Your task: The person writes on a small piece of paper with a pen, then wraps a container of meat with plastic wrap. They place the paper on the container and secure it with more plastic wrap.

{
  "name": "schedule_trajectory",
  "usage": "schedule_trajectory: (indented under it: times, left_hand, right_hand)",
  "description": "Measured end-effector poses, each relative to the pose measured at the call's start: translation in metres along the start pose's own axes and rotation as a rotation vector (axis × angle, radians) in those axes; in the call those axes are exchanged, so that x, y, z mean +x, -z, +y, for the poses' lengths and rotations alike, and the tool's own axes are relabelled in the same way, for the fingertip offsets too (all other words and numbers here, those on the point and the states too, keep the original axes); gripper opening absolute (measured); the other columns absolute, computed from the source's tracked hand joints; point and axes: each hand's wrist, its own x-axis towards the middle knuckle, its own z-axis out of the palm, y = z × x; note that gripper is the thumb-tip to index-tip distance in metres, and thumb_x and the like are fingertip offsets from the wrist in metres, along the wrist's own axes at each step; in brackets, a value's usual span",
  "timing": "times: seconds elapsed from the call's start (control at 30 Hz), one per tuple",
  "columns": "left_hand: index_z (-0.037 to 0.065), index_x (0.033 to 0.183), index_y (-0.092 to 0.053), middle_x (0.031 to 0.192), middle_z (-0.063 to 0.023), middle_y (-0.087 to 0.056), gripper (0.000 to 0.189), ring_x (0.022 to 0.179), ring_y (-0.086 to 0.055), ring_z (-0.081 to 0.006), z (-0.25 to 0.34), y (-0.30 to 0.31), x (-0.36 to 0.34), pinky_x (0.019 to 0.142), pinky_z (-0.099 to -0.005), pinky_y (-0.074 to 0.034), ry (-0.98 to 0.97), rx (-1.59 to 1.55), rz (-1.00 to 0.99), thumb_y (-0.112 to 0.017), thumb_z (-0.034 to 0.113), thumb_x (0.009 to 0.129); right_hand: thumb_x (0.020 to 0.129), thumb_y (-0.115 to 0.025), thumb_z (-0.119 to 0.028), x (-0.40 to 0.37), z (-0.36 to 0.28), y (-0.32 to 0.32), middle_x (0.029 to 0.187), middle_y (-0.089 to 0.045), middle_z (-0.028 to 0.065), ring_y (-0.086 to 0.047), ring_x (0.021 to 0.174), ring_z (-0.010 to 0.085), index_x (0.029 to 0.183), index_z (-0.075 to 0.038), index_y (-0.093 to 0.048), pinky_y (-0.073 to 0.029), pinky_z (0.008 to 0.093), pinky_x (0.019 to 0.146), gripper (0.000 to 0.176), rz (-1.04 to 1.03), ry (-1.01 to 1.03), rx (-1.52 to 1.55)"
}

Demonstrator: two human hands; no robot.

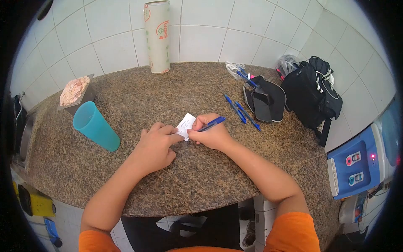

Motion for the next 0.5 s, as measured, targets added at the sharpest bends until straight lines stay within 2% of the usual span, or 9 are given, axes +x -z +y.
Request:
schedule_trajectory:
  times: [0.5]
  left_hand:
    - [0.016,0.124,-0.076,0.134,-0.0075,-0.065,0.047,0.129,-0.056,-0.0295,0.0001,-0.0011,0.0002,0.096,-0.0569,-0.049,-0.002,-0.005,0.01,-0.074,0.009,0.078]
  right_hand:
    - [0.087,-0.081,-0.007,0.0002,0.0007,0.0005,0.07,-0.07,0.0064,-0.065,0.057,0.009,0.069,-0.005,-0.058,-0.051,0.0251,0.051,0.03,0.021,-0.002,0.012]
